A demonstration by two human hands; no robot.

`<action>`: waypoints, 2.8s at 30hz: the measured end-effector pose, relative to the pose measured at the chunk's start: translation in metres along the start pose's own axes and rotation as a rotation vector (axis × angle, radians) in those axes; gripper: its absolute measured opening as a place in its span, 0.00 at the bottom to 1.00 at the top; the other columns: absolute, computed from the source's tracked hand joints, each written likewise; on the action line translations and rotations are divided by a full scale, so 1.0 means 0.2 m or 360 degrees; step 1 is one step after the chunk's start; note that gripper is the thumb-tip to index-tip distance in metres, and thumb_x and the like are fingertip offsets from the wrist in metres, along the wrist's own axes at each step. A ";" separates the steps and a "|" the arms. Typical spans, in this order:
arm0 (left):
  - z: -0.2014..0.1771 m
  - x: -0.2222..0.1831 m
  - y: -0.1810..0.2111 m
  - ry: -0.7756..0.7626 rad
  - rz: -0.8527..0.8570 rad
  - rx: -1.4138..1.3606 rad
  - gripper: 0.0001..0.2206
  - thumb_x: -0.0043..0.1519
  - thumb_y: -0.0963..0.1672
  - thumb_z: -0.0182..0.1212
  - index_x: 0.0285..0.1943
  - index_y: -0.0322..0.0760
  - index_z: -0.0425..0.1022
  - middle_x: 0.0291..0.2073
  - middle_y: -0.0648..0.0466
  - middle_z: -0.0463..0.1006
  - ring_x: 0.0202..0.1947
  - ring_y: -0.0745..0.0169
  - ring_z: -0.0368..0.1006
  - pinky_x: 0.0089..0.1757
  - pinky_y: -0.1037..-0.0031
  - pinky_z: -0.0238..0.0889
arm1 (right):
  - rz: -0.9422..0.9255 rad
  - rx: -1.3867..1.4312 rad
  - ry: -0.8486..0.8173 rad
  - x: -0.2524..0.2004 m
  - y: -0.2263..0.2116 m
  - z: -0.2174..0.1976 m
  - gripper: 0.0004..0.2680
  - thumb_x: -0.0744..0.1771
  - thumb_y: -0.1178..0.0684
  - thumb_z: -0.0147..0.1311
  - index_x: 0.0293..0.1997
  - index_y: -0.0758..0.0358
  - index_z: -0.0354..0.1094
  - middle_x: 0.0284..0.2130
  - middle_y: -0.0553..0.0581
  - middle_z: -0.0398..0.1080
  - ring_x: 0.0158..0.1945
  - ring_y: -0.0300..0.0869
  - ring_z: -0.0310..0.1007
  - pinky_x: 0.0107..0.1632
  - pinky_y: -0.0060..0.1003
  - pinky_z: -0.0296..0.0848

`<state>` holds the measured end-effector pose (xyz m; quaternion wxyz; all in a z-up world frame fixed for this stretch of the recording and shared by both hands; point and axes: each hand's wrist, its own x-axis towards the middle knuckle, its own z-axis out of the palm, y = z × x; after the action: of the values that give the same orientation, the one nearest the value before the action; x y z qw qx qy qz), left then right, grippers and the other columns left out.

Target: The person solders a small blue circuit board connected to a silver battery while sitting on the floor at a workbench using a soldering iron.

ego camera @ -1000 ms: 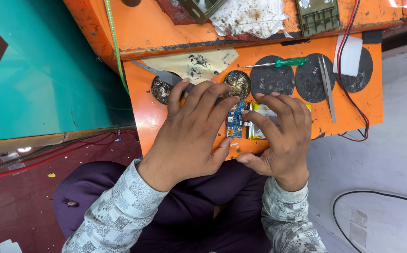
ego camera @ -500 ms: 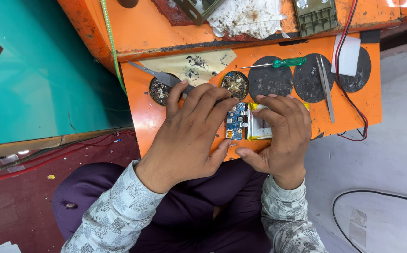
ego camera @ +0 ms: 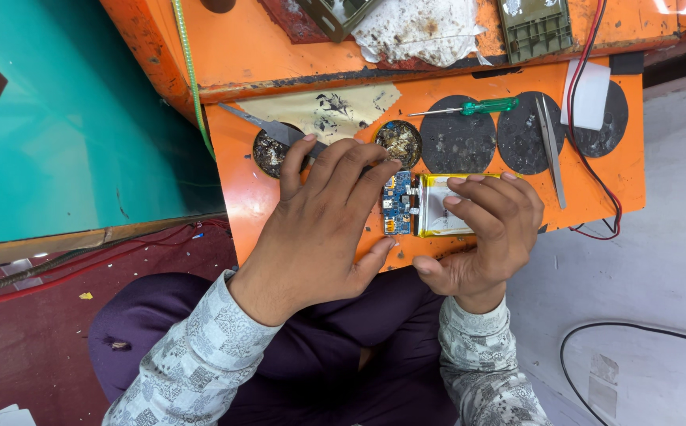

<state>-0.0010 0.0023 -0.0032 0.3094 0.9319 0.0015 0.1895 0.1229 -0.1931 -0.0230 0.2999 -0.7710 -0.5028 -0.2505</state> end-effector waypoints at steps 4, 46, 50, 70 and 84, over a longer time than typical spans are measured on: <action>0.00 0.00 0.01 0.0006 -0.0019 0.0038 0.32 0.56 0.51 0.67 0.67 0.31 0.66 0.63 0.44 0.65 0.70 0.46 0.55 0.68 0.46 0.34 | 0.0010 0.0044 0.0028 0.00 0.01 0.01 0.25 0.68 0.24 0.46 0.48 0.60 0.67 0.43 0.57 0.75 0.50 0.50 0.76 0.62 0.51 0.66; -0.02 0.02 0.02 -0.0034 0.0018 -0.0013 0.31 0.55 0.50 0.66 0.66 0.31 0.66 0.60 0.46 0.67 0.68 0.48 0.57 0.67 0.47 0.34 | -0.0007 0.0028 -0.0025 0.03 0.00 0.00 0.24 0.65 0.26 0.54 0.47 0.61 0.69 0.44 0.57 0.75 0.51 0.52 0.74 0.60 0.50 0.67; -0.02 0.02 0.02 -0.0030 0.0016 -0.0004 0.32 0.55 0.50 0.67 0.66 0.31 0.66 0.60 0.46 0.66 0.68 0.48 0.57 0.67 0.47 0.34 | -0.0019 0.0041 -0.0004 0.03 0.00 0.00 0.24 0.65 0.27 0.55 0.47 0.61 0.69 0.43 0.57 0.75 0.50 0.52 0.74 0.60 0.50 0.67; -0.26 -0.03 -0.02 0.0348 -0.0167 0.0191 0.39 0.54 0.43 0.70 0.75 0.32 0.54 0.64 0.45 0.68 0.69 0.41 0.59 0.68 0.51 0.42 | -0.0081 0.0065 -0.0459 0.16 -0.08 -0.17 0.24 0.62 0.42 0.67 0.60 0.63 0.67 0.57 0.57 0.72 0.65 0.52 0.67 0.70 0.54 0.57; -0.18 -0.08 -0.07 0.0544 -0.0506 0.0270 0.34 0.56 0.44 0.75 0.67 0.30 0.59 0.48 0.45 0.75 0.50 0.45 0.72 0.51 0.59 0.66 | 0.0112 0.0240 -0.0659 0.25 -0.11 -0.14 0.26 0.59 0.48 0.68 0.63 0.60 0.67 0.56 0.57 0.72 0.65 0.49 0.68 0.73 0.52 0.56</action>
<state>-0.0262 0.0329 0.0088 0.2513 0.8970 0.2164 0.2924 0.1184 -0.1757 0.0352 0.2556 -0.7984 -0.5439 -0.0378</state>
